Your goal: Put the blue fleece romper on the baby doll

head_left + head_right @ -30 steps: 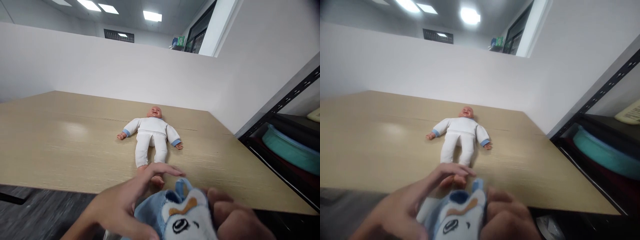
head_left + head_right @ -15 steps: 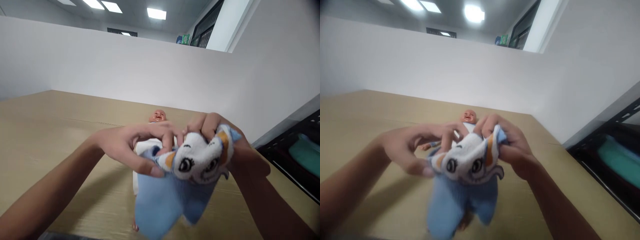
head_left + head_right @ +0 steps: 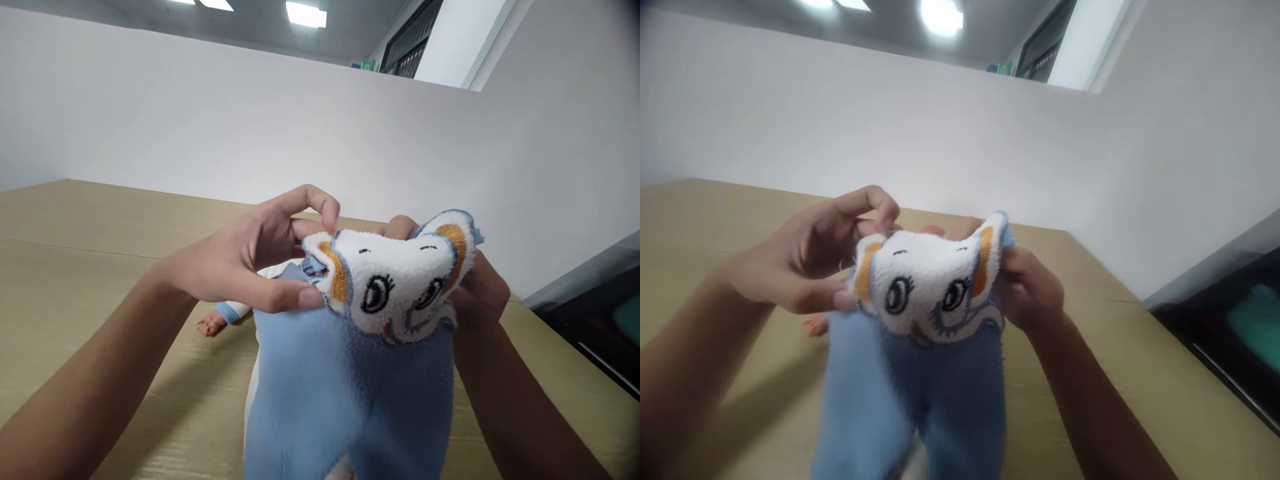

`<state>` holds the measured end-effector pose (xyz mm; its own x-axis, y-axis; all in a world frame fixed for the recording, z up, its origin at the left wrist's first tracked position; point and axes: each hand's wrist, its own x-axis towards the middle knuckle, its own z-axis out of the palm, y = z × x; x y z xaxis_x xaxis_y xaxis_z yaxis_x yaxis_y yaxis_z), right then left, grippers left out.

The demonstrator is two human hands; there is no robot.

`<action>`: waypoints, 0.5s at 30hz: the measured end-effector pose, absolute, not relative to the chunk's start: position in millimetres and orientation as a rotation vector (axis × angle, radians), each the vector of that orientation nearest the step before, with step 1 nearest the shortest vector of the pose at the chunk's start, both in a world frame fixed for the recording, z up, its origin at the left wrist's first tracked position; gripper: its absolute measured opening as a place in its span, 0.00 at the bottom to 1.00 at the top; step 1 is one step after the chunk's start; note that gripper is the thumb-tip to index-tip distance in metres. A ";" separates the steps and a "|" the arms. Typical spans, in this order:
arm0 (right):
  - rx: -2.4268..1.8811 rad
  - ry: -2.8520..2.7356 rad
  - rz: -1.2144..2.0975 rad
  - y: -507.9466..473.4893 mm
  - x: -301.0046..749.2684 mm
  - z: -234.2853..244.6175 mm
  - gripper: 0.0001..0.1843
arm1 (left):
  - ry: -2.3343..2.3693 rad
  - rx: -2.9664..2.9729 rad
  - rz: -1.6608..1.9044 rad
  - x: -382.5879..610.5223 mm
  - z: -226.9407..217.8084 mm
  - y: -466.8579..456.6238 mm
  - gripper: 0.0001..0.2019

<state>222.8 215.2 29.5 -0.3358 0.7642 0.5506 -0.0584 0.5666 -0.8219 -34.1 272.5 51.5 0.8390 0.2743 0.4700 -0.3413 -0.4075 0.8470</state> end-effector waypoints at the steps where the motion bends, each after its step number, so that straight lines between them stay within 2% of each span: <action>1: -0.527 -1.731 0.963 217.6 224.1 28.7 0.19 | -0.038 1.859 0.658 -35.3 50.5 274.4 0.23; 4: -0.401 -1.658 1.120 221.7 232.0 27.0 0.10 | 0.008 1.875 0.664 -38.3 47.9 280.1 0.31; 6: -0.417 -1.572 1.212 221.6 237.5 26.0 0.09 | 0.028 1.907 0.702 -39.9 47.9 281.5 0.32; 11: -0.484 -1.558 1.347 221.9 240.0 22.4 0.16 | 0.054 1.921 0.690 -44.9 51.6 277.7 0.27; 15: -0.706 -1.721 1.215 222.1 248.5 20.1 0.14 | 0.015 1.901 0.640 -49.7 50.5 278.9 0.30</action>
